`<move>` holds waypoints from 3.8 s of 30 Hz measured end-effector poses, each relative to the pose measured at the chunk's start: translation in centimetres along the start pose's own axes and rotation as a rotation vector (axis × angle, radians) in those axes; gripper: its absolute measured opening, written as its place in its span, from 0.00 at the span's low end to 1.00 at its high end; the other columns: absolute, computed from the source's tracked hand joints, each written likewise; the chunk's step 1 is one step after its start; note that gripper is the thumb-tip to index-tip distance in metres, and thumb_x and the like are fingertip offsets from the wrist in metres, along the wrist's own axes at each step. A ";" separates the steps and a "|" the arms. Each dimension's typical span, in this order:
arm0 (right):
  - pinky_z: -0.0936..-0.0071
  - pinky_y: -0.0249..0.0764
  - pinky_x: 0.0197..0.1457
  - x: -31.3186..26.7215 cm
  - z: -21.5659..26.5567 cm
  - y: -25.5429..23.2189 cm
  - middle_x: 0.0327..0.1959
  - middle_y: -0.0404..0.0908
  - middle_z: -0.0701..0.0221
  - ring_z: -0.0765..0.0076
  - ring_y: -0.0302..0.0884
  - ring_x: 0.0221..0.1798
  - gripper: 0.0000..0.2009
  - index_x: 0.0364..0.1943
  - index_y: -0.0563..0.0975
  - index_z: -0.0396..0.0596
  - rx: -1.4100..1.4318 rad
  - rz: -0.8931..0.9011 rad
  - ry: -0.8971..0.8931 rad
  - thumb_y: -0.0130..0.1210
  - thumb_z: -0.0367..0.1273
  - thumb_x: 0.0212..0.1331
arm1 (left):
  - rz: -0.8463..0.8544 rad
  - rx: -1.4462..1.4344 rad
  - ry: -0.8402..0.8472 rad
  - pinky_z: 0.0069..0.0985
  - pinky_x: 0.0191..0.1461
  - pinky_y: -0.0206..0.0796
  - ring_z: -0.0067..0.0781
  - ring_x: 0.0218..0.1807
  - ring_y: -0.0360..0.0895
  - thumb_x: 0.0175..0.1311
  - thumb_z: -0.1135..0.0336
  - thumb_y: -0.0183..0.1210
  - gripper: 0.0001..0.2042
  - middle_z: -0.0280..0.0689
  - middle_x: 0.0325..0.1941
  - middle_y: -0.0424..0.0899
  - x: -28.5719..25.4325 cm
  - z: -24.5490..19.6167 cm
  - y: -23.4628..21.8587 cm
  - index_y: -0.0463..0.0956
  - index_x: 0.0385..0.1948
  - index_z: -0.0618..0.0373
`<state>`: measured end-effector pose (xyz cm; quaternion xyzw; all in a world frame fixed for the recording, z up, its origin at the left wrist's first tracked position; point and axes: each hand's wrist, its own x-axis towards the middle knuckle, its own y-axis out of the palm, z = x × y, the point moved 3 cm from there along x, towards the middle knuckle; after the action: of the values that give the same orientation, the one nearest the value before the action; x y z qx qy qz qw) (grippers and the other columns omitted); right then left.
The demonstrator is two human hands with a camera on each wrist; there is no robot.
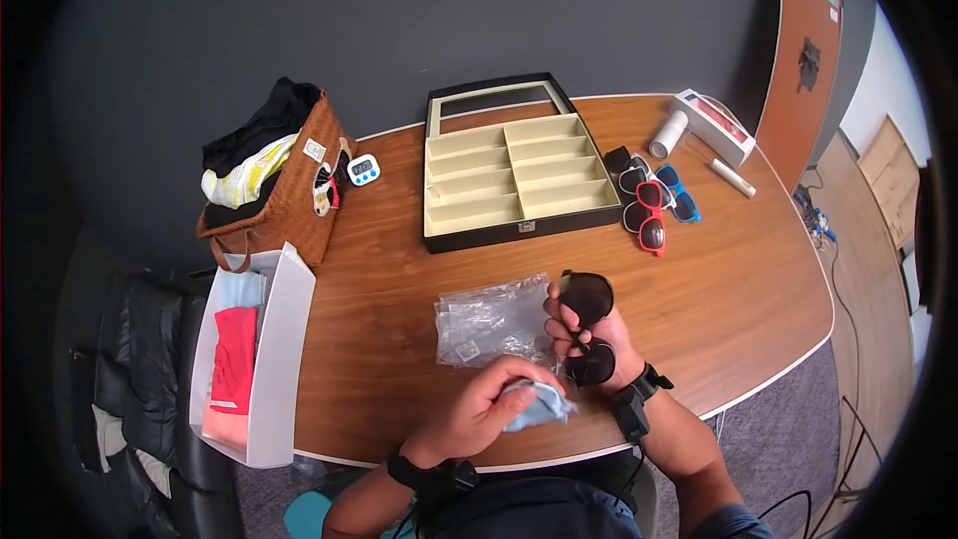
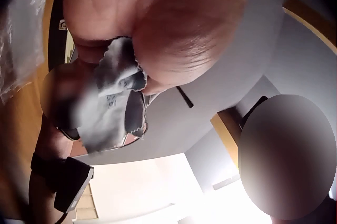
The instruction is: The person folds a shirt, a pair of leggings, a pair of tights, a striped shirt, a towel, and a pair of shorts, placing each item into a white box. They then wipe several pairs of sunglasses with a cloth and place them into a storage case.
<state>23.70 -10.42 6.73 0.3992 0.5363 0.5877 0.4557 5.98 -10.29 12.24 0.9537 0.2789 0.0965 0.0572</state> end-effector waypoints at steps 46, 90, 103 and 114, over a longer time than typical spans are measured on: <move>0.85 0.57 0.17 1.0 0.5 -1.2 0.22 0.63 0.76 0.81 0.57 0.20 0.09 0.32 0.72 0.46 -0.056 -0.150 -0.098 0.47 0.35 0.67 | 0.188 0.575 -0.222 0.23 0.47 0.70 0.24 0.41 0.76 0.54 0.64 0.71 0.19 0.33 0.37 0.80 1.0 0.5 -4.0 0.75 0.44 0.59; 0.83 0.64 0.22 -5.7 6.3 -0.6 0.40 0.80 0.65 0.77 0.71 0.23 0.18 0.53 0.74 0.47 -0.832 -0.207 -0.228 0.61 0.37 0.61 | -0.150 0.732 -0.138 0.26 0.30 0.67 0.29 0.26 0.77 0.66 0.62 0.58 0.10 0.35 0.24 0.79 4.8 5.3 -2.3 0.75 0.29 0.59; 0.82 0.69 0.48 -10.5 6.5 -4.1 0.40 0.77 0.79 0.84 0.70 0.42 0.21 0.47 0.76 0.43 -1.517 -0.543 -0.301 0.71 0.33 0.51 | -0.121 1.291 -0.223 0.42 0.36 0.75 0.53 0.29 0.82 0.58 0.53 0.58 0.19 0.52 0.25 0.83 6.3 9.0 0.5 0.80 0.26 0.65; 0.81 0.70 0.49 -10.6 6.5 -4.3 0.41 0.78 0.78 0.83 0.72 0.44 0.22 0.48 0.75 0.43 -1.501 -0.501 -0.317 0.71 0.33 0.50 | -0.087 1.293 -0.271 0.44 0.40 0.74 0.53 0.32 0.82 0.56 0.59 0.56 0.14 0.53 0.27 0.83 6.0 8.7 0.5 0.80 0.26 0.65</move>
<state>33.16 -18.87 3.36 -0.0670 0.0010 0.6079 0.7912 13.09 -7.93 4.75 0.7876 0.3093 -0.2136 -0.4883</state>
